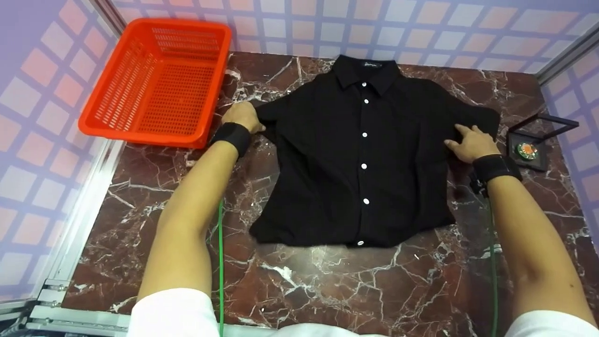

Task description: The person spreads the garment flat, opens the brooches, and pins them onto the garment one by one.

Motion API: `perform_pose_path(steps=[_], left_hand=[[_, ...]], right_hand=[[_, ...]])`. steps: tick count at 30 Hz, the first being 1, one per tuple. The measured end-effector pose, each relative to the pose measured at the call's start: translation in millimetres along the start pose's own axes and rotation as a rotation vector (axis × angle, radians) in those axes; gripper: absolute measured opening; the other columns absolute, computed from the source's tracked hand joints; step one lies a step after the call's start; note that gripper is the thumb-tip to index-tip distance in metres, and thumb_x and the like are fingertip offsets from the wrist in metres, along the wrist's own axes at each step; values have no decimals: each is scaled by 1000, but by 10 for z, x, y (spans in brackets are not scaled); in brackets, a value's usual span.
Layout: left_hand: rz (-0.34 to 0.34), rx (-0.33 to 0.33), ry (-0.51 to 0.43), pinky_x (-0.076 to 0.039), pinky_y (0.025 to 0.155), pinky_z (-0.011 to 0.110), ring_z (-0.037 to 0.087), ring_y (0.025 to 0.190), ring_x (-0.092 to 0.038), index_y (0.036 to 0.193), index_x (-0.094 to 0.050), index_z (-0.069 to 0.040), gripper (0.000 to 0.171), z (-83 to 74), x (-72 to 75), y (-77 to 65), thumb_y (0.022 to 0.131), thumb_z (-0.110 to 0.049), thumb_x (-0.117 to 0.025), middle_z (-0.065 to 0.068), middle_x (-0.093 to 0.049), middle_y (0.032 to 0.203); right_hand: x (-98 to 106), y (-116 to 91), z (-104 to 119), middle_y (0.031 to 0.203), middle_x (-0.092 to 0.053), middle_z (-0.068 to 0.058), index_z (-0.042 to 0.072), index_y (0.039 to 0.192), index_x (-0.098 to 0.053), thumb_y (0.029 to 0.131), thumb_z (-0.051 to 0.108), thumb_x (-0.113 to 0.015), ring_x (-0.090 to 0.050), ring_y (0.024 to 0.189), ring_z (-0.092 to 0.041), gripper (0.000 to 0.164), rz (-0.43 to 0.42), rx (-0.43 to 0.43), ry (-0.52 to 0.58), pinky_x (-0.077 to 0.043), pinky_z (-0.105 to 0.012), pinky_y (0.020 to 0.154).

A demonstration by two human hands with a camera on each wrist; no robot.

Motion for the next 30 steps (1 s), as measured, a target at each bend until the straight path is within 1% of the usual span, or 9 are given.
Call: perform_pose_path(steps=[4,7,11,14,15,17,22,25,30], left_hand=[[-7,20,-17,-46,87,48,33,112,-52,126,-53,0,69,-5,35,23,71,-35,-77,18,-52,128],[-27,29,-22,-47,86,46,32,109,-54,122,-56,-1,58,-4,70,23,73,-28,-74,17,-55,125],[-68,44,-81,-49,82,40,26,92,-62,107,-66,-6,33,10,143,9,77,-18,-62,10,-68,99],[-91,54,-143,-50,79,36,20,75,-66,96,-69,-10,22,24,211,14,79,-18,-58,3,-70,78],[-100,57,-156,-50,80,36,20,76,-66,97,-69,-10,23,29,238,16,80,-18,-57,3,-70,80],[-115,65,-179,-49,81,38,21,84,-66,103,-68,-10,27,39,287,27,82,-20,-55,5,-70,93],[-166,66,-223,-46,87,46,28,109,-56,113,-64,-14,33,38,392,64,84,-20,-49,9,-59,123],[-204,41,-273,-44,91,43,27,110,-55,112,-64,-18,32,21,435,74,84,-17,-49,6,-59,122],[-305,-83,-411,-41,94,33,24,108,-56,110,-65,-13,30,-36,523,67,87,-11,-47,6,-64,112]], right_hand=[[14,-1,4,141,-12,-40,2,145,-21,92,54,-38,-11,126,-61,76,-9,0,-1,-12,-69,98],[13,6,10,141,-12,-40,2,145,-22,92,53,-38,-11,125,-62,76,-12,6,-3,-12,-70,98],[11,16,14,141,-14,-40,1,145,-22,93,52,-38,-12,125,-62,74,-23,17,-13,-12,-70,97],[12,15,8,141,-14,-41,1,145,-23,93,51,-39,-12,124,-62,73,-28,18,-18,-11,-71,97],[12,12,4,141,-14,-41,1,145,-22,94,51,-38,-11,124,-63,73,-28,17,-19,-11,-71,97],[13,7,3,141,-13,-41,2,145,-22,94,50,-38,-11,123,-64,73,-29,17,-20,-12,-72,96],[8,-12,5,140,-12,-42,2,145,-22,94,51,-38,-10,121,-66,73,-37,19,-10,-11,-73,95],[-1,-15,1,140,-12,-42,2,145,-22,94,51,-37,-10,120,-67,73,-41,22,-4,-11,-74,94],[-12,-4,-8,141,-13,-41,3,145,-23,94,51,-38,-10,120,-68,72,-53,15,-7,-11,-74,93]])
Point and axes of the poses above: each hand's wrist, its own y-axis towards the middle knuckle, its own x-axis out of the back of the hand, z = x × y, the point moved 8 cm from there along y, towards the middle knuckle
